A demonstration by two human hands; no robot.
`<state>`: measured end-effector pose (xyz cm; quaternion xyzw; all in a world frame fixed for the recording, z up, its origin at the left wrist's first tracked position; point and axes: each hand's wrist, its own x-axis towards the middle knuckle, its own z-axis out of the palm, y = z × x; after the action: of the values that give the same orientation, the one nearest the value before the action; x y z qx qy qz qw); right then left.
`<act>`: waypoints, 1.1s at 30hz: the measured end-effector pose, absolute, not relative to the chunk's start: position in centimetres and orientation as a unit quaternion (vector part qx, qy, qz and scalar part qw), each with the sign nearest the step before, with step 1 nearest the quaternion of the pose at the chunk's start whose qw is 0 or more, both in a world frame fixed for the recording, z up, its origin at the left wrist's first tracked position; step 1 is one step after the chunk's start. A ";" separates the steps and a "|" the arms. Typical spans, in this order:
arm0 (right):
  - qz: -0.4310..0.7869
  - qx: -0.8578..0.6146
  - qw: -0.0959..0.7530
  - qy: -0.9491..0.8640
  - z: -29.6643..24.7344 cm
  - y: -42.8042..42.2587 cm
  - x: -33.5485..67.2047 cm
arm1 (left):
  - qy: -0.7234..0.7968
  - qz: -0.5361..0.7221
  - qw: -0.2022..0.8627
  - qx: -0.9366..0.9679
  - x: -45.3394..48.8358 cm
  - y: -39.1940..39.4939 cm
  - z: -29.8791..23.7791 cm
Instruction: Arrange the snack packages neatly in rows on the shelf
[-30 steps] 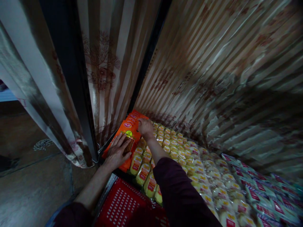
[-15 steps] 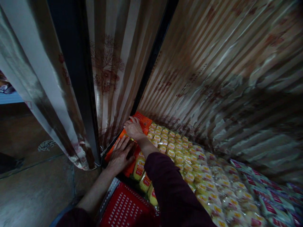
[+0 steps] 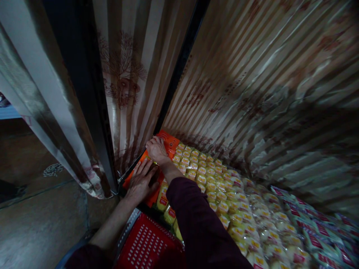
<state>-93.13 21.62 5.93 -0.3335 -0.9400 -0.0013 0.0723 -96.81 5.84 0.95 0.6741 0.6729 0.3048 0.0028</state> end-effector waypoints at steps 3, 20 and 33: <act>0.001 -0.343 0.076 -0.936 6.0 21.5 -93.2 | 0.672 0.304 0.003 0.675 -96.9 5.8 1.0; 0.184 -0.384 0.228 -0.876 7.6 15.7 -91.1 | 0.655 0.308 -0.022 0.690 -97.1 5.9 0.0; 0.240 -0.488 0.382 -0.748 2.7 -4.4 -86.7 | 0.648 0.294 -0.032 0.702 -99.0 5.3 -0.1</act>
<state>-86.68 -4.36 2.74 -0.4876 -0.7476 0.2401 0.3818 -99.03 5.31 -0.10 0.7018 0.6479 0.2944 -0.0318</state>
